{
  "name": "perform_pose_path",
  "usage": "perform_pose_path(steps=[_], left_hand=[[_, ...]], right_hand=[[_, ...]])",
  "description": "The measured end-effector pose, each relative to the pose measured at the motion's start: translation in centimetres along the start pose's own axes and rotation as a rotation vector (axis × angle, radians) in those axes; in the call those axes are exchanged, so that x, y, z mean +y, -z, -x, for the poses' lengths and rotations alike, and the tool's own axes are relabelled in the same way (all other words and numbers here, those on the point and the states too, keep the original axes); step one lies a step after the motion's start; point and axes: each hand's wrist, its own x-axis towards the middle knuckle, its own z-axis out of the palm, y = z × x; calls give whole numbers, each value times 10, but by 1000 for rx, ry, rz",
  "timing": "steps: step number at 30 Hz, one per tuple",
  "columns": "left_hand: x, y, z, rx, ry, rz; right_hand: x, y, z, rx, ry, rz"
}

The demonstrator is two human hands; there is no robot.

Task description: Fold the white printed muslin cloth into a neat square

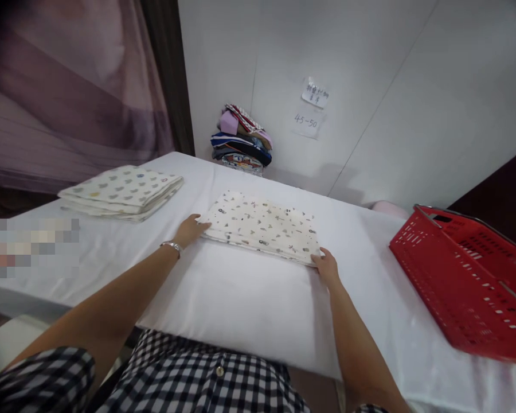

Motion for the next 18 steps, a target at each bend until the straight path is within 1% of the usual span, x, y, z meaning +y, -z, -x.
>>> perform_pose_path(steps=[1,3,4,5,6,7,9,11,13,15,18], left_hand=[[-4,-2,5,41,-34,-14],[-12,-7,17,161,-135,-48],[-15,-10,23,224,-203,-65],[-16,-14,29,268,-287,-93],[-17,-17,35,285,-389,-136],[-18,-20,41,275,-502,-190],[-16,-26,50,187,-720,-295],[-14,-31,55,73,-874,-372],[-14,-35,57,2,-945,-430],[-15,-37,56,-7,-955,-476],[-17,-37,52,15,-941,-520]], right_hand=[[1,-2,5,73,61,118],[0,-8,15,206,243,319],[-3,-12,20,246,355,384],[-7,-19,24,255,468,417],[-12,-27,29,231,573,426],[-18,-36,33,180,660,420],[-32,-59,42,55,780,392],[-45,-84,49,-36,840,383],[-53,-106,54,-62,854,392],[-55,-123,57,-53,844,414],[-52,-135,58,-46,830,455]])
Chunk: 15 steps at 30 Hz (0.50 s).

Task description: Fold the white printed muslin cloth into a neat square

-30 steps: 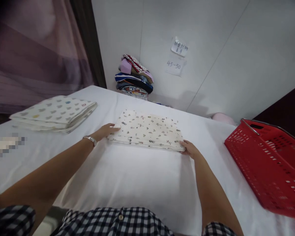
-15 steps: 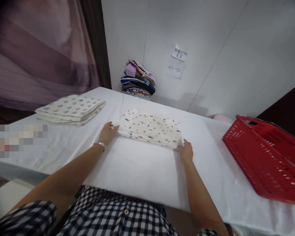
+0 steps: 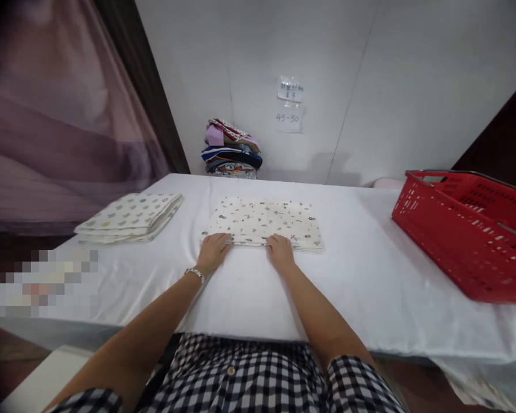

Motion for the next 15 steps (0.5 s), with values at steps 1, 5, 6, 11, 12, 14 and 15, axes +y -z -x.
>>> perform_pose_path(steps=[1,5,6,11,12,14,15], left_hand=[[-1,0,0,-4,0,-8],[1,1,-1,-24,-5,-25],[2,2,-1,-25,3,-28],[5,4,-1,-26,31,-42],[5,4,-1,-26,28,-44],[4,3,-1,-20,21,-45],[4,3,0,-14,15,-46]], right_hand=[[1,-2,1,-2,-2,10],[4,-3,2,18,-6,36],[4,-2,2,25,-7,44],[1,-1,0,52,8,86],[2,-2,0,55,10,95],[2,-3,-1,59,12,110],[3,-3,-1,63,12,113]])
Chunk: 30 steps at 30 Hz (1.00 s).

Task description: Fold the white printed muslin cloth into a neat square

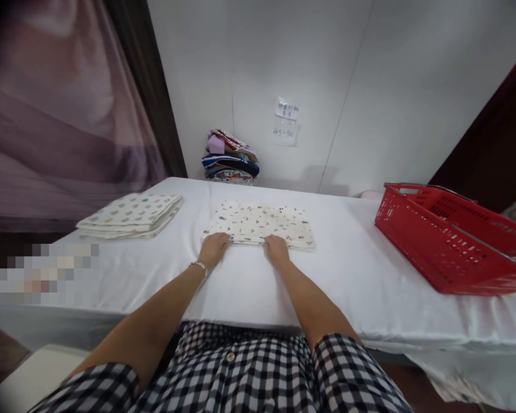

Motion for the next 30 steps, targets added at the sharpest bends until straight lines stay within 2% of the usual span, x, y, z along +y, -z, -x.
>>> perform_pose_path(steps=[6,14,21,30], left_hand=[[0,0,-1,32,-93,20],[7,-6,-13,-15,-163,110],[-1,-13,-11,-33,-116,224],[-4,-8,-9,-23,-71,342]], right_hand=[[4,-4,0,52,17,13],[4,-2,3,63,-6,55],[4,-3,5,61,5,43],[-2,1,8,105,8,-41]])
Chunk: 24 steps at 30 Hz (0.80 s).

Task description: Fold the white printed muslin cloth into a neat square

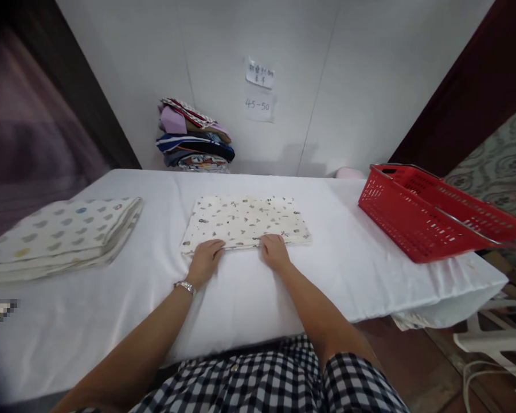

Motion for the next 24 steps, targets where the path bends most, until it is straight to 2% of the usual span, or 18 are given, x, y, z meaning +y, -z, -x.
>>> perform_pose_path(steps=[6,12,17,24], left_hand=[[-3,-3,-1,2,14,17],[-3,-4,-3,4,6,-10],[1,-6,-3,7,-21,-92],[3,-6,-4,-4,-12,-195]], right_hand=[[2,2,1,-10,7,-13],[2,4,-1,-8,-21,66],[0,6,-2,-78,-65,111],[4,7,-4,-90,-80,14]])
